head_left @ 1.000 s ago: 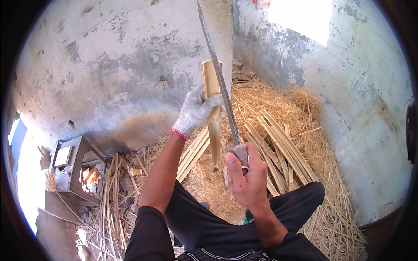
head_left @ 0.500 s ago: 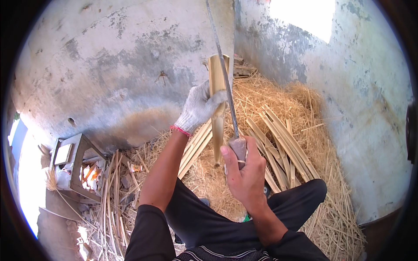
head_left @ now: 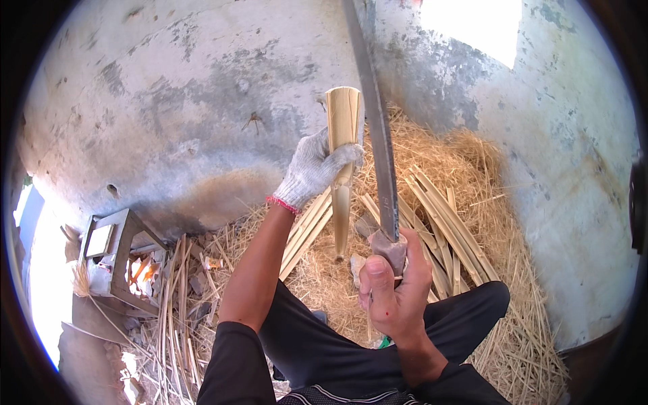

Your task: The person sits on a straw-covered floor and uses a large knife to split long bamboo poles into thin strips. They hold the bamboo with one hand and use the knife to slice through the material, occasionally using a stone to assist in the splitting process. The resulting strips are placed in a pile on the floor.

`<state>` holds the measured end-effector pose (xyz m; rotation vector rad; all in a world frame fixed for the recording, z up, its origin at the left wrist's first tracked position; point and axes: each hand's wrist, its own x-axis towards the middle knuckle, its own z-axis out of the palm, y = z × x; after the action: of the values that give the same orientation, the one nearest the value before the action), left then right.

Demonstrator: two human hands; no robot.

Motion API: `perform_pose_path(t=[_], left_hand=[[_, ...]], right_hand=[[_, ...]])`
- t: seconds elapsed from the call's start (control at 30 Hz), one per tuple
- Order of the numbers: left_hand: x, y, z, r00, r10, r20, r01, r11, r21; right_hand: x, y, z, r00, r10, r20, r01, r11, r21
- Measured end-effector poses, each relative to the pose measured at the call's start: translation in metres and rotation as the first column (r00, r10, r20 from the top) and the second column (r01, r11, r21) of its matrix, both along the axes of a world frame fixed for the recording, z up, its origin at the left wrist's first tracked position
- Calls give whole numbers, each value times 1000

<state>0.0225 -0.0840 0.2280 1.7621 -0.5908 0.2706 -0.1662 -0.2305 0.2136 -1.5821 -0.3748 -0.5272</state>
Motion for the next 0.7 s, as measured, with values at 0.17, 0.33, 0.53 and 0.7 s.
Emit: perform_pose_path(t=[0.17, 0.33, 0.53, 0.7], left_hand=[[2, 4, -5, 998, 57, 16, -58, 997, 57], [5, 6, -4, 992, 90, 87, -96, 992, 76], [-12, 5, 7, 994, 105, 30, -106, 993, 44], [6, 9, -10, 998, 67, 9, -68, 997, 39]], right_hand=[[14, 16, 8, 991, -93, -94, 79, 986, -145], [19, 11, 5, 948, 241, -209, -192, 954, 231], [2, 7, 15, 969, 223, -101, -196, 954, 226], [18, 20, 8, 997, -56, -55, 51, 996, -79]])
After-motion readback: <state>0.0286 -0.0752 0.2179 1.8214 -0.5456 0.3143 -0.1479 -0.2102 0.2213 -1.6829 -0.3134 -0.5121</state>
